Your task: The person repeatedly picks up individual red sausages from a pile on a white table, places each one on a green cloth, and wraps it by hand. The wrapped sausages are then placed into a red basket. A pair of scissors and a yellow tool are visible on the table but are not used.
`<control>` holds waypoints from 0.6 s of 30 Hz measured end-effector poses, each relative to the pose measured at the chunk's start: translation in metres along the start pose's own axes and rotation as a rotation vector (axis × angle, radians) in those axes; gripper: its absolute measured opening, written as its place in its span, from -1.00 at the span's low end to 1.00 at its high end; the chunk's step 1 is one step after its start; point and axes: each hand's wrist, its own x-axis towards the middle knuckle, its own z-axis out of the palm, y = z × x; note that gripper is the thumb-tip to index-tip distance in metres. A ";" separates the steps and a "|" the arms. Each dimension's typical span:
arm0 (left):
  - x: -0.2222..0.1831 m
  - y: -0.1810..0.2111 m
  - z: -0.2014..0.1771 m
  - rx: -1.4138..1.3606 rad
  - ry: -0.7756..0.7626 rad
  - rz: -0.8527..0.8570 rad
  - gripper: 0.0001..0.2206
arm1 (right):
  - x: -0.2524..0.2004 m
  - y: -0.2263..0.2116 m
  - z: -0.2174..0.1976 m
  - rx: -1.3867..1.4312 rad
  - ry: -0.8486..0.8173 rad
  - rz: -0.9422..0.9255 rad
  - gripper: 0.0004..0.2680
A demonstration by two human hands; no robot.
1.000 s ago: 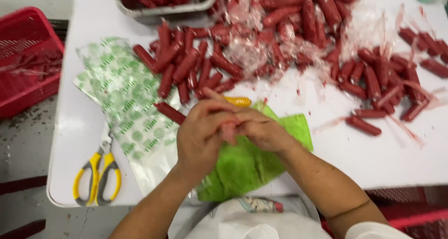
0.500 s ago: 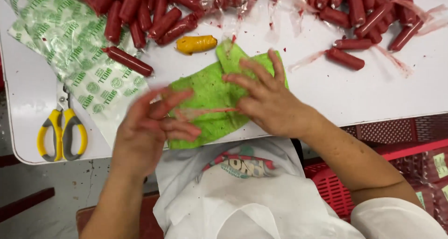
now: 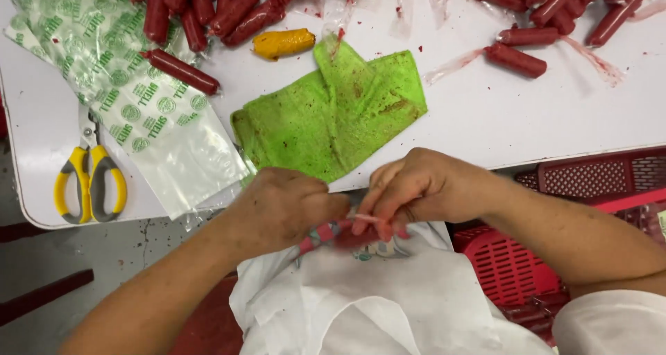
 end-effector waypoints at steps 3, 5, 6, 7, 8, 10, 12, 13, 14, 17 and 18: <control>-0.009 -0.029 0.075 -0.535 0.269 -0.231 -0.79 | -0.008 0.043 0.031 0.720 0.513 -0.038 -0.99; 0.008 -0.030 0.098 -0.698 0.321 -0.309 -0.81 | 0.009 0.061 0.031 0.678 0.731 -0.129 -0.97; 0.015 -0.030 0.111 -0.861 0.374 -0.400 -0.83 | 0.017 0.071 0.030 0.639 0.943 -0.212 -0.95; 0.019 -0.028 0.118 -0.863 0.378 -0.403 -0.83 | 0.026 0.068 0.027 0.640 0.942 -0.207 -0.95; 0.022 -0.025 0.125 -1.105 0.462 -0.558 -0.85 | 0.034 0.066 0.024 0.303 1.082 -0.305 -0.93; 0.026 -0.025 0.107 -1.338 0.548 -0.717 -0.88 | 0.042 0.062 0.013 -0.035 1.196 -0.400 -0.91; 0.037 -0.034 0.060 -0.227 0.463 -0.203 -0.83 | 0.037 0.053 -0.008 -0.663 0.975 -0.442 -0.92; 0.035 -0.035 0.047 -0.226 0.461 -0.205 -0.83 | 0.034 0.043 -0.013 -0.660 0.975 -0.441 -0.92; 0.033 -0.037 0.033 0.189 0.394 -0.123 -0.84 | 0.032 0.033 -0.017 -0.723 0.774 -0.390 -0.95; 0.025 -0.047 0.030 0.631 0.270 -0.022 -0.82 | 0.025 0.021 -0.031 -0.791 0.443 -0.210 -0.95; 0.022 -0.051 0.034 0.664 0.228 0.004 -0.81 | 0.023 0.020 -0.036 -0.808 0.323 -0.093 -0.93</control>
